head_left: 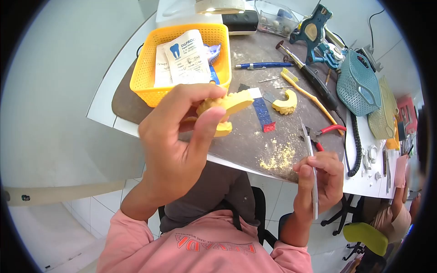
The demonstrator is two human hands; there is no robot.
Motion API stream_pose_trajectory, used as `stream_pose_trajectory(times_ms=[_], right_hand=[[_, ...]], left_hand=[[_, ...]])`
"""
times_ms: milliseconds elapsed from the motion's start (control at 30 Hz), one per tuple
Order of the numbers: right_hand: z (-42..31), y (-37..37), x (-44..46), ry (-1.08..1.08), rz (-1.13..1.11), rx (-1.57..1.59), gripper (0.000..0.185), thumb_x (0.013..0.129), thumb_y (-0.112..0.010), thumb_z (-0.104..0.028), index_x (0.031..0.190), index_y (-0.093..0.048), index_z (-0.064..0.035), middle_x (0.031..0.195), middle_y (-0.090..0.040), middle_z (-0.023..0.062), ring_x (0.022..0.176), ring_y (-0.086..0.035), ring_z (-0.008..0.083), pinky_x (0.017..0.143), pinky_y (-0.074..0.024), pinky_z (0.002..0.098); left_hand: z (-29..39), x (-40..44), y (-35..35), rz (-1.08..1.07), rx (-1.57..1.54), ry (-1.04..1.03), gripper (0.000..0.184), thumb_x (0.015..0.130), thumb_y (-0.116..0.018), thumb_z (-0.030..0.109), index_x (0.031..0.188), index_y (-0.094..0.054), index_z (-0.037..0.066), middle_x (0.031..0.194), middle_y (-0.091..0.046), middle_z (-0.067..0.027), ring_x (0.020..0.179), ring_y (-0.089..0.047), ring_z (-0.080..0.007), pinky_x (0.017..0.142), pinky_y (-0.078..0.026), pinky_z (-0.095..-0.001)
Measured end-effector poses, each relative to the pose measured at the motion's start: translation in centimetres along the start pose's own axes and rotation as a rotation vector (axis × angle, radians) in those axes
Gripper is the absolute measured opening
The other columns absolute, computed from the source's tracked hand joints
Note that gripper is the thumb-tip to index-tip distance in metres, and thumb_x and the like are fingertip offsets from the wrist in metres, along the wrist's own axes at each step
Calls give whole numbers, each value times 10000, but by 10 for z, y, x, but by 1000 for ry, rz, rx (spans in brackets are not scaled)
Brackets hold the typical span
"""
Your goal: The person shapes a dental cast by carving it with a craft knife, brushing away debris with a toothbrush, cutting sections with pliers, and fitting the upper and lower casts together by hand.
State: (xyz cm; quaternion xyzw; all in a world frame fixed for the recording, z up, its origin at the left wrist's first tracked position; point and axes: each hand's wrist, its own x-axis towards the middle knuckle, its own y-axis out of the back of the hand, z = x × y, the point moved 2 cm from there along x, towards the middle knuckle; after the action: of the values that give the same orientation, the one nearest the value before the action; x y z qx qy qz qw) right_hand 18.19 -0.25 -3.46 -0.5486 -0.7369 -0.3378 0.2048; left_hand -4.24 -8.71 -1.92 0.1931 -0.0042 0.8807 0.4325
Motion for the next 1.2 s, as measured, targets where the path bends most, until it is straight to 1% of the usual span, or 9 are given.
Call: stream_pose_trajectory(times_ms=[100, 167, 200, 333, 400, 633, 900, 1167, 1200], right_hand=[[1, 2, -1, -8, -7, 38, 172, 810, -722, 42, 962, -647, 13, 772, -673, 104, 734, -616, 203, 695, -488, 301], [1, 2, -1, 4, -22, 42, 176, 809, -730, 31, 964, -648, 13, 767, -677, 99, 721, -622, 199, 670, -490, 295], [1, 2, 0, 22, -32, 50, 181, 809, -738, 19, 966, -649, 13, 762, -682, 93, 709, -628, 196, 646, -493, 289], [-7, -4, -2, -32, 3, 12, 214, 787, -772, -5, 971, -662, -1, 754, -678, 95, 684, -645, 194, 583, -498, 276], [-11, -8, 2, 138, -142, -112, 253, 761, -811, -26, 976, -678, -21, 793, -686, 113, 682, -670, 194, 552, -510, 265], [-16, -20, 5, -13, -151, -165, 271, 751, -829, -26, 987, -699, -54, 856, -699, 122, 667, -680, 200, 552, -535, 300], [-16, -18, 6, -17, -224, -153, 286, 709, -834, 5, 951, -685, -28, 824, -714, 130, 675, -706, 219, 572, -563, 294], [-10, -21, 4, -19, -183, -65, 254, 692, -810, 19, 898, -666, -17, 801, -720, 129, 628, -702, 218, 562, -559, 291], [-11, -22, 5, 13, -223, -82, 207, 750, -770, 0, 900, -627, -4, 771, -707, 142, 635, -705, 220, 574, -561, 289]], left_hand=[[5, 0, -1, 103, 91, -408, 225, 976, -675, 190, 1084, -653, -5, 918, -685, -92, 809, -702, -168, 716, -576, -281], [13, -2, -7, -189, 528, -529, 273, 853, -789, 195, 1029, -688, 12, 860, -670, -76, 769, -680, -205, 737, -592, -317], [4, -4, -13, -114, 468, -671, 320, 732, -851, 183, 988, -723, 40, 818, -653, -50, 752, -651, -219, 812, -594, -375], [0, -15, -14, -274, 594, -674, 307, 711, -857, 156, 971, -736, 49, 835, -651, -34, 790, -644, -206, 889, -575, -423], [-5, -16, -12, -294, 601, -664, 318, 700, -862, 177, 964, -736, 53, 876, -644, -40, 873, -643, -227, 933, -547, -443], [-1, -11, -17, -214, 531, -521, 425, 665, -885, 239, 1019, -730, 61, 940, -640, -54, 987, -619, -288, 886, -534, -432], [-7, -12, -20, -262, 535, -499, 312, 682, -834, 39, 980, -747, 70, 969, -711, -47, 977, -660, -288, 940, -526, -453], [-6, -12, -19, -267, 521, -457, 308, 678, -814, -7, 965, -767, 96, 966, -733, -27, 996, -664, -275, 996, -510, -469], [-7, -12, -19, -259, 529, -460, 312, 680, -810, -15, 966, -769, 103, 965, -732, -24, 996, -664, -274, 997, -510, -467]])
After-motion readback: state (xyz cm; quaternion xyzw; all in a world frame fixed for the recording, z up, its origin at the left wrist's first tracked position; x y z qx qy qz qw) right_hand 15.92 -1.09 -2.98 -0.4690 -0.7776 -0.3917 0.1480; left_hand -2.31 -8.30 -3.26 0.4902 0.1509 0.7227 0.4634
